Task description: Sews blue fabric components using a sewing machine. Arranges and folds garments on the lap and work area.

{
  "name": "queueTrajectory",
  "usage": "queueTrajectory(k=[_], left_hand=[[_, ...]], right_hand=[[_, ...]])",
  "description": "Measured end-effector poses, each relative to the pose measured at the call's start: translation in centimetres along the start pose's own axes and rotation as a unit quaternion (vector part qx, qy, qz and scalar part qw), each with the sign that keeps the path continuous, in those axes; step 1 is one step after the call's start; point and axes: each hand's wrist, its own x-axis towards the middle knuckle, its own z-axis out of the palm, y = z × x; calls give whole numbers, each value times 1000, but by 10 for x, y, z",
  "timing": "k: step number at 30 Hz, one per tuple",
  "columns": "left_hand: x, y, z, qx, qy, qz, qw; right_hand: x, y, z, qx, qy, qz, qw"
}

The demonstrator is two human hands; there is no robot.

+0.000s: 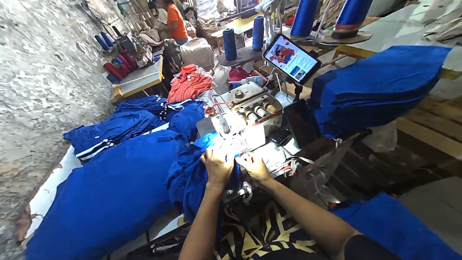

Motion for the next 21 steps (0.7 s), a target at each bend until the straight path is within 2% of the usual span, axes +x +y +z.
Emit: queueTrajectory(k=[8, 13, 18, 21], left_hand=[[5, 19, -2, 19, -41, -54, 998], [-3, 23, -2, 44, -57, -73, 995], [8, 25, -16, 44, -154, -108, 981], [29, 19, -23, 39, -250, -160, 954]], right_hand=[[0, -1, 2, -17, 5, 0, 1000], [-18, 2, -2, -55, -3, -88, 995], [-33, -3, 6, -107, 7, -142, 984], [-29, -1, 19, -101, -5, -167, 981]])
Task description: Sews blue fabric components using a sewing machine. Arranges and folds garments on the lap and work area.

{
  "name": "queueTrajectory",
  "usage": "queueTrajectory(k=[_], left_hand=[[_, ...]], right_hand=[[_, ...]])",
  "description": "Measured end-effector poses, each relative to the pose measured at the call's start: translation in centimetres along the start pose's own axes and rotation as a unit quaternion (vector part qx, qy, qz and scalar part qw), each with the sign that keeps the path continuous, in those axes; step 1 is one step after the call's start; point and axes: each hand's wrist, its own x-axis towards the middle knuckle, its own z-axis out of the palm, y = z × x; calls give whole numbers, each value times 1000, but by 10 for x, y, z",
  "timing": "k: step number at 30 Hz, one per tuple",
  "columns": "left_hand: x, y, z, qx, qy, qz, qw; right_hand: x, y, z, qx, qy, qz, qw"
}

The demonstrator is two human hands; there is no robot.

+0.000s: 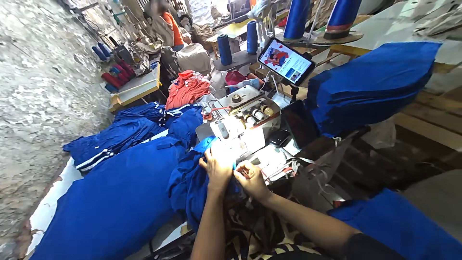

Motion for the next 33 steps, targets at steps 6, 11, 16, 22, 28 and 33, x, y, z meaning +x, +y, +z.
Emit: queueTrajectory(k=[6, 11, 16, 22, 28, 33], left_hand=[[30, -5, -21, -29, -90, -117, 989], [6, -15, -9, -83, -31, -134, 987], [-20, -3, -24, -39, -51, -146, 987], [-30, -1, -36, -8, -47, -121, 991], [-40, -4, -23, -26, 21, -98, 995], [-47, -16, -8, -64, 100, -66, 991]], right_hand=[[4, -19, 4, -19, -65, 53, 996], [34, -52, -33, -229, -142, 174, 947], [56, -45, -29, -372, -136, -50, 917], [71, -53, -4, -482, -188, -103, 850], [74, -72, 15, -508, -246, -19, 825], [72, -40, 19, -457, -140, -127, 869]])
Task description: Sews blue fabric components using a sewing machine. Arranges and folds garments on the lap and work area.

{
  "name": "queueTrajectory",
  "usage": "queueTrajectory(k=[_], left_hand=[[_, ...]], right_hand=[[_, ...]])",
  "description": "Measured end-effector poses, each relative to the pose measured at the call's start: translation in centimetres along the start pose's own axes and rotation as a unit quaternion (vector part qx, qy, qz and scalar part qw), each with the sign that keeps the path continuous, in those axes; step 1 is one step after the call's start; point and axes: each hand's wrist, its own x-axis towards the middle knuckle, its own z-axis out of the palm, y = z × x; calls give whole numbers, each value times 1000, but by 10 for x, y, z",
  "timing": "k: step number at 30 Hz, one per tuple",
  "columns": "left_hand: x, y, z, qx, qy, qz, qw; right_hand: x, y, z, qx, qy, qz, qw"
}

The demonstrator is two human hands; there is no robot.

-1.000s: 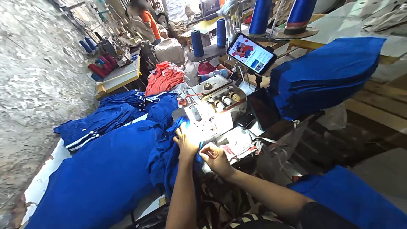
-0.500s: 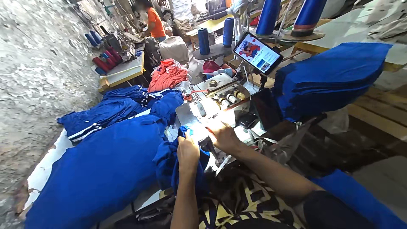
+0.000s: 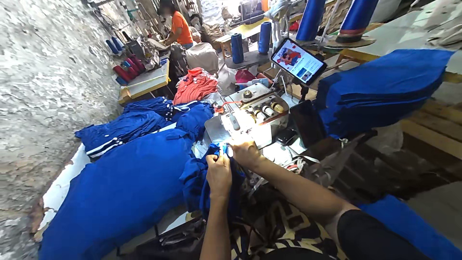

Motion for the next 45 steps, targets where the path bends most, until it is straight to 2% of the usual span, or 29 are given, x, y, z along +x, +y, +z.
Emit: queueTrajectory(k=[3, 6, 11, 17, 20, 22, 24, 26, 27, 28, 29, 30, 32, 33, 35, 37, 39, 40, 43, 45], left_hand=[[-3, -12, 7, -35, 16, 18, 999], [-5, -15, 11, -63, 56, 70, 994], [-11, -11, 10, -105, 74, 113, 985], [-9, -21, 20, -172, 97, 127, 972], [-7, -25, 17, -185, 105, 91, 973], [-3, -31, 9, -243, 121, 14, 963], [6, -38, -6, -345, 175, -89, 918], [18, -40, -29, -403, 282, -130, 861], [26, -43, -41, -411, 327, -114, 843], [34, -48, -52, -404, 350, -78, 842], [42, -57, -60, -380, 339, -35, 860], [48, -67, -67, -348, 298, -4, 889], [53, -75, -71, -279, 214, -5, 936], [50, -75, -68, -232, 200, 12, 952], [26, -60, -49, -150, 177, 107, 967], [-14, -28, -9, -151, 106, 242, 953], [-57, 5, 36, -193, -104, 342, 914], [-75, 18, 57, -178, -209, 357, 893], [-107, 42, 99, 21, -434, 284, 855], [-117, 50, 106, 143, -531, 228, 803]], right_hand=[[-11, 16, 11, 18, 129, -27, 991], [-16, 23, 15, 26, 183, -38, 982], [-10, 17, 7, 26, 130, -22, 991], [-9, 23, 15, 52, 175, -50, 982], [-17, 24, 5, 163, 129, 23, 978], [-23, 26, -6, 268, 71, 97, 956], [-32, 31, -15, 344, 37, 151, 926], [-45, 39, -21, 400, 14, 175, 899], [-53, 44, -22, 419, 10, 174, 891], [-61, 49, -23, 431, 14, 163, 887], [-69, 54, -25, 439, 21, 154, 885], [-79, 58, -27, 445, 29, 150, 883], [-102, 69, -35, 455, 44, 170, 873], [-112, 76, -39, 461, 62, 192, 864], [-136, 89, -43, 494, 111, 255, 824], [-160, 100, -46, 523, 145, 316, 778], [-183, 107, -41, 527, 174, 344, 757], [-194, 108, -37, 528, 179, 338, 758], [-218, 111, -24, 523, 180, 245, 796], [-224, 112, -21, 498, 170, 201, 826]])
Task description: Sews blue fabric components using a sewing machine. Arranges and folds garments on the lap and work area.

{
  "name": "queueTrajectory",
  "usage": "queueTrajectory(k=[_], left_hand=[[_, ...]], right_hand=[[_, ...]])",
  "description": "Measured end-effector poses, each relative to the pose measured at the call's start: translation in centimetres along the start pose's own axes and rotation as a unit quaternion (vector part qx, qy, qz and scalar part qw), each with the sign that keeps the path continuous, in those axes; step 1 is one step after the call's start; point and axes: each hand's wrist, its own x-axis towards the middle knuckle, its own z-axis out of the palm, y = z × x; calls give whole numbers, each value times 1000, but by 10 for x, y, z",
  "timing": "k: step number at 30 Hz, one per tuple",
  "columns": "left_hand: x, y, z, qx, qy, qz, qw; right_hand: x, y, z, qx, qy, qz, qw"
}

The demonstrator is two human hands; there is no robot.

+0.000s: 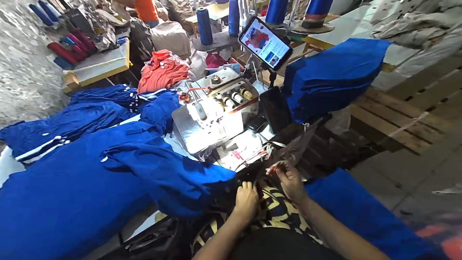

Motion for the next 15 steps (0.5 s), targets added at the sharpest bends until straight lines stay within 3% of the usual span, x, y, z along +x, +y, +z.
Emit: queueTrajectory(k=[3, 6, 8, 10, 12, 15], left_hand=[[-15, 1, 11, 14, -38, 0, 999], [-25, -16, 32, -20, 9, 23, 1000], [-33, -29, 48, -123, 97, 74, 985], [-44, -34, 60, -320, 254, 145, 901], [-59, -34, 57, -456, 323, 162, 813], [-75, -45, 62, -492, 357, 153, 779]], right_hand=[[-1, -2, 1, -39, -23, 9, 999], [-1, -2, 8, -43, -29, 23, 998], [-1, -2, 18, -16, -47, 22, 999], [-4, -5, 32, 22, -97, 27, 995], [-10, -10, 51, 10, -158, 34, 987], [-25, -16, 75, -75, -228, 33, 970]])
